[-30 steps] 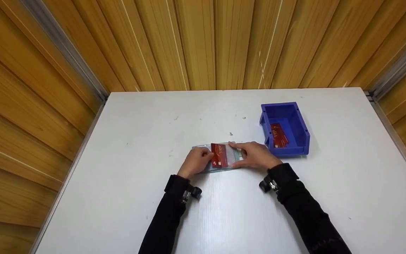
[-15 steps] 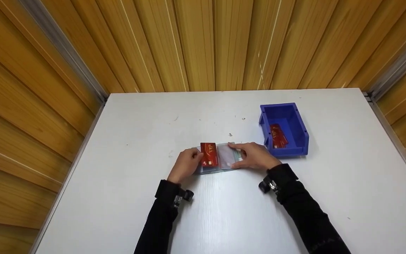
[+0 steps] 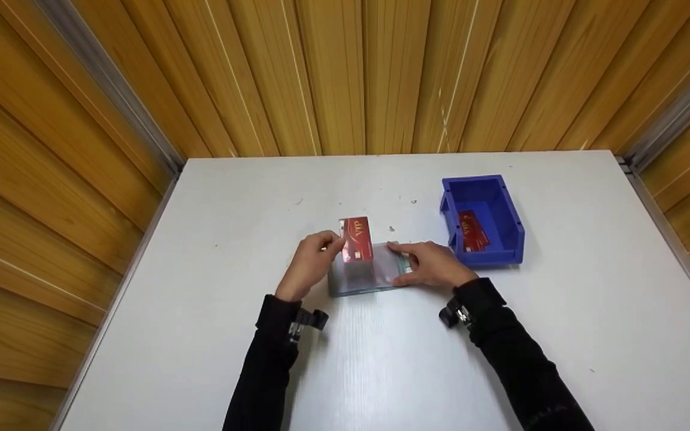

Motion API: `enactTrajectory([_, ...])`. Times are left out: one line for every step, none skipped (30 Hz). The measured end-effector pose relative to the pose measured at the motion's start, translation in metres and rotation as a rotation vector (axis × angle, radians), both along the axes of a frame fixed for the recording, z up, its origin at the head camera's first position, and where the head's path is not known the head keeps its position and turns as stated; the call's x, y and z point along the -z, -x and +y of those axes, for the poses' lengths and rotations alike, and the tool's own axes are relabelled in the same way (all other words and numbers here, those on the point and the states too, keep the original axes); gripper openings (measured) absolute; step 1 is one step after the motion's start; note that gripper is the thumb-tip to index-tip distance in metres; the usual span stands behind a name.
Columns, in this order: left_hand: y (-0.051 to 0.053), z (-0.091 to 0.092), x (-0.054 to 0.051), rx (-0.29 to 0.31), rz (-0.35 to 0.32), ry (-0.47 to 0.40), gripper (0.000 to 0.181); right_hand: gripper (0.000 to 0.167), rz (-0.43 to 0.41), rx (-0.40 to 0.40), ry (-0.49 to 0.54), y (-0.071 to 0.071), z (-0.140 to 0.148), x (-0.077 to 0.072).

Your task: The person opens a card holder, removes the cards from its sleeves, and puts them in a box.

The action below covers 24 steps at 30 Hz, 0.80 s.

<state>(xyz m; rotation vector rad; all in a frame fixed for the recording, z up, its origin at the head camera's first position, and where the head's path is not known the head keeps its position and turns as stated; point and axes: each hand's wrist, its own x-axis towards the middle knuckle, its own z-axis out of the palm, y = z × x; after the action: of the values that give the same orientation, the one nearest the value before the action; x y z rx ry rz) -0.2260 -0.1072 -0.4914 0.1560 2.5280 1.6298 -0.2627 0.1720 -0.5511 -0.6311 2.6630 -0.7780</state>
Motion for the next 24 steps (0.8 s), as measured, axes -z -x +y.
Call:
enactTrajectory([-0.0003, 0.0003, -0.0020, 0.003, 0.001, -0.004, 0.020, 0.085, 0.001, 0.000, 0.000, 0.0000, -0.0001, 0.0000])
enactTrajectory([-0.0005, 0.0006, -0.0037, 0.005, 0.002, -0.007, 0.020, 0.085, 0.003, 0.000, -0.001, 0.0000, -0.0001, -0.0001])
enactTrajectory([-0.0005, 0.0007, -0.0050, 0.005, 0.001, -0.008, 0.020, 0.085, 0.004, 0.000, -0.002, -0.0001, -0.0001, 0.0000])
enactTrajectory([-0.0004, 0.0009, -0.0058, 0.007, 0.002, -0.009, 0.020, 0.084, 0.007, 0.000, -0.002, -0.0001, -0.0001, -0.0002])
enactTrajectory([-0.0003, 0.0011, -0.0060, 0.009, 0.000, -0.011, 0.020, 0.084, 0.009, 0.000, -0.003, -0.0002, -0.0001, 0.0001])
enactTrajectory([-0.0003, 0.0015, -0.0062, 0.009, 0.000, -0.010, 0.020, 0.084, 0.011, 0.000, -0.005, -0.0003, -0.0001, 0.0003])
enactTrajectory([-0.0001, 0.0017, -0.0060, 0.007, -0.001, -0.009, 0.020, 0.084, 0.011, -0.001, -0.006, -0.0004, 0.0000, 0.0004])
enactTrajectory([0.0003, 0.0020, -0.0056, 0.005, -0.002, -0.007, 0.020, 0.084, 0.013, -0.002, -0.005, -0.0003, 0.0003, 0.0002])
enactTrajectory([0.0008, 0.0022, -0.0052, 0.003, -0.004, -0.007, 0.019, 0.084, 0.014, -0.003, -0.005, -0.0003, 0.0006, 0.0001])
enactTrajectory([0.0014, 0.0024, -0.0049, 0.002, -0.003, -0.005, 0.019, 0.084, 0.015, -0.002, -0.005, 0.0000, 0.0009, -0.0002])
enactTrajectory([0.0021, 0.0028, -0.0046, 0.003, -0.001, -0.004, 0.020, 0.084, 0.016, -0.002, -0.004, 0.0001, 0.0013, -0.0005])
enactTrajectory([0.0026, 0.0030, -0.0044, 0.003, 0.002, -0.002, 0.020, 0.084, 0.016, 0.000, -0.004, 0.0004, 0.0015, -0.0008])
enactTrajectory([0.0031, 0.0032, -0.0042, 0.004, 0.005, -0.003, 0.021, 0.085, 0.017, 0.002, -0.003, 0.0007, 0.0017, -0.0010])
enactTrajectory([0.0037, 0.0034, -0.0037, 0.005, 0.007, -0.003, 0.022, 0.085, 0.018, 0.005, -0.002, 0.0007, 0.0019, -0.0014])
enactTrajectory([0.0041, 0.0034, -0.0032, 0.006, 0.009, -0.002, 0.023, 0.085, 0.016, 0.008, -0.001, 0.0007, 0.0019, -0.0016])
enactTrajectory([0.0043, 0.0034, -0.0027, 0.006, 0.010, -0.001, 0.023, 0.085, 0.013, 0.011, 0.001, 0.0006, 0.0018, -0.0019])
enactTrajectory([0.0043, 0.0034, -0.0021, 0.005, 0.007, -0.001, 0.024, 0.085, 0.009, 0.014, 0.004, 0.0004, 0.0016, -0.0020])
enactTrajectory([0.0040, 0.0032, -0.0015, 0.001, 0.002, 0.000, 0.023, 0.085, 0.003, 0.016, 0.002, 0.0002, 0.0011, -0.0019])
enactTrajectory([0.0038, 0.0030, -0.0007, -0.002, -0.003, 0.001, 0.023, 0.085, -0.002, 0.015, -0.001, 0.0000, 0.0008, -0.0020])
enactTrajectory([0.0034, 0.0028, 0.0000, -0.004, -0.007, 0.004, 0.022, 0.085, -0.010, 0.014, -0.004, -0.0003, 0.0005, -0.0022])
enactTrajectory([0.0030, 0.0027, 0.0006, -0.006, -0.011, 0.006, 0.021, 0.086, -0.017, 0.013, -0.009, -0.0002, 0.0001, -0.0023])
enactTrajectory([0.0027, 0.0027, 0.0011, -0.007, -0.016, 0.005, 0.021, 0.086, -0.023, 0.011, -0.013, -0.0001, -0.0002, -0.0029])
enactTrajectory([0.0029, 0.0028, 0.0017, -0.007, -0.018, 0.003, 0.021, 0.086, -0.028, 0.009, -0.016, 0.0000, -0.0003, -0.0038])
enactTrajectory([0.0031, 0.0030, 0.0022, -0.004, -0.018, 0.001, 0.020, 0.086, -0.030, 0.007, -0.020, 0.0002, -0.0003, -0.0051])
